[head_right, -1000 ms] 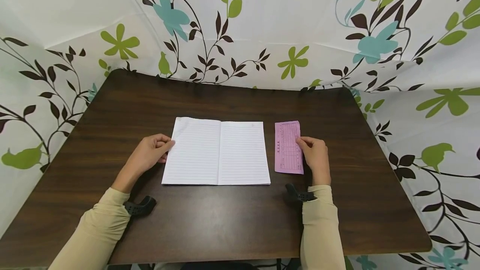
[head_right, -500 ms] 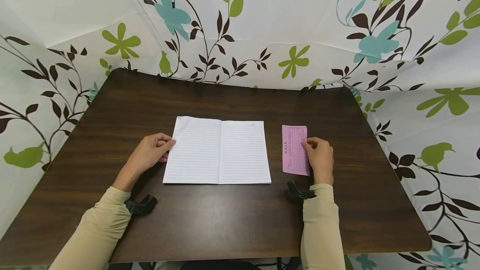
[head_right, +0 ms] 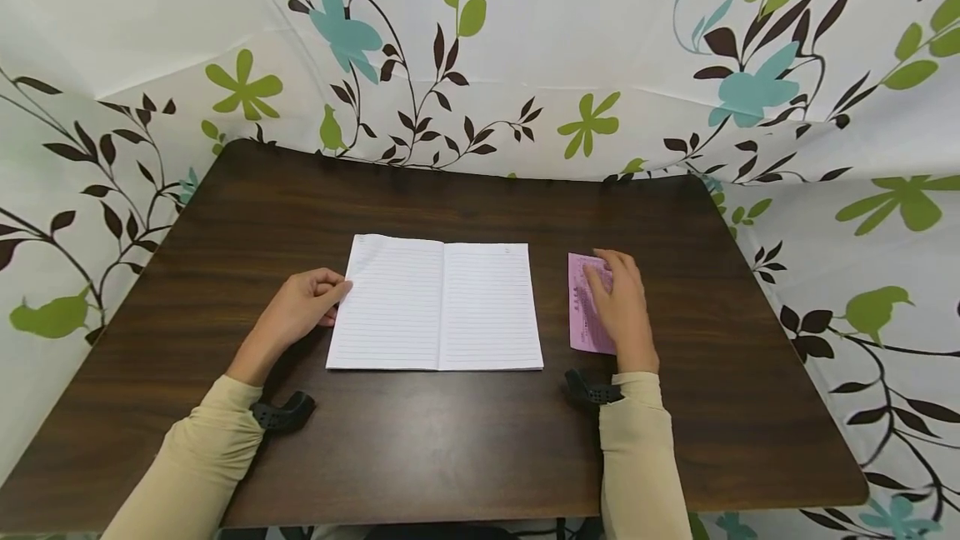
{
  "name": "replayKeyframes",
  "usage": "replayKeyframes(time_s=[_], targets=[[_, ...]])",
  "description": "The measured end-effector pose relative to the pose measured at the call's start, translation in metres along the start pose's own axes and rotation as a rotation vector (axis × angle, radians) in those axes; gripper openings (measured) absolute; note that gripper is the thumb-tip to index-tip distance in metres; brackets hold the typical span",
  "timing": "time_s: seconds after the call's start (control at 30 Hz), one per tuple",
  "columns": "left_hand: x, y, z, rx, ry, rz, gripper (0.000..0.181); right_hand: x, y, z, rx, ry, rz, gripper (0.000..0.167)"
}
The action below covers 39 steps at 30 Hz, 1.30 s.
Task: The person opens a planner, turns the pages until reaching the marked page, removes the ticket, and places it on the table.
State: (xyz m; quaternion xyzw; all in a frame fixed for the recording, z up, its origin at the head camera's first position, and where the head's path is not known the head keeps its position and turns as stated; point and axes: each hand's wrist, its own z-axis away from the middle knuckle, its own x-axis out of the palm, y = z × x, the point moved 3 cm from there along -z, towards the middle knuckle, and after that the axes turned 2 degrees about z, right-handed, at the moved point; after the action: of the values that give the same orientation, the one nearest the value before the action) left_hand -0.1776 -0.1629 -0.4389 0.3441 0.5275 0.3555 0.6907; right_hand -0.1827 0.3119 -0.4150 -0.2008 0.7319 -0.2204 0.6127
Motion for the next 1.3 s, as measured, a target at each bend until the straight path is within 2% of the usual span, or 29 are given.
replayKeyframes(time_s=[0.07,0.13,0.23,0.3,0.53,0.73,0.9,1.0,1.07,1.2,1.3], targets=[[-0.001,0.001,0.0,-0.004,0.006,0.002,0.035,0.011,-0.01,-0.002,-0.114,-0.087,-0.018,0.052],[-0.001,0.002,0.001,-0.008,0.01,0.003,0.035,0.023,-0.019,-0.002,-0.187,-0.193,-0.004,0.057],[-0.002,0.004,0.001,-0.012,0.015,0.002,0.036,0.037,-0.028,-0.001,-0.226,-0.32,0.007,0.062],[-0.002,0.005,0.001,-0.014,0.018,-0.004,0.036,0.042,-0.031,0.0,-0.226,-0.358,0.015,0.063],[-0.001,0.009,0.001,-0.007,0.02,-0.018,0.036,0.051,-0.032,0.006,-0.241,-0.383,0.047,0.059],[-0.001,0.01,0.005,0.005,0.022,0.006,0.036,0.055,-0.032,0.009,-0.26,-0.379,0.076,0.059],[-0.001,0.014,0.01,0.015,0.058,0.006,0.034,0.056,-0.035,0.01,-0.28,-0.372,0.083,0.059],[-0.001,0.026,0.012,0.047,0.109,-0.058,0.03,0.057,-0.035,0.011,-0.269,-0.381,0.091,0.059],[0.0,0.039,0.013,0.096,0.165,-0.15,0.025,0.057,-0.035,0.011,-0.256,-0.387,0.102,0.06],[0.001,0.074,0.014,0.234,0.266,-0.33,0.016,0.059,-0.036,0.01,-0.232,-0.399,0.117,0.06],[0.005,0.104,0.015,0.328,0.28,-0.415,0.011,0.06,-0.037,0.009,-0.22,-0.409,0.13,0.06]])
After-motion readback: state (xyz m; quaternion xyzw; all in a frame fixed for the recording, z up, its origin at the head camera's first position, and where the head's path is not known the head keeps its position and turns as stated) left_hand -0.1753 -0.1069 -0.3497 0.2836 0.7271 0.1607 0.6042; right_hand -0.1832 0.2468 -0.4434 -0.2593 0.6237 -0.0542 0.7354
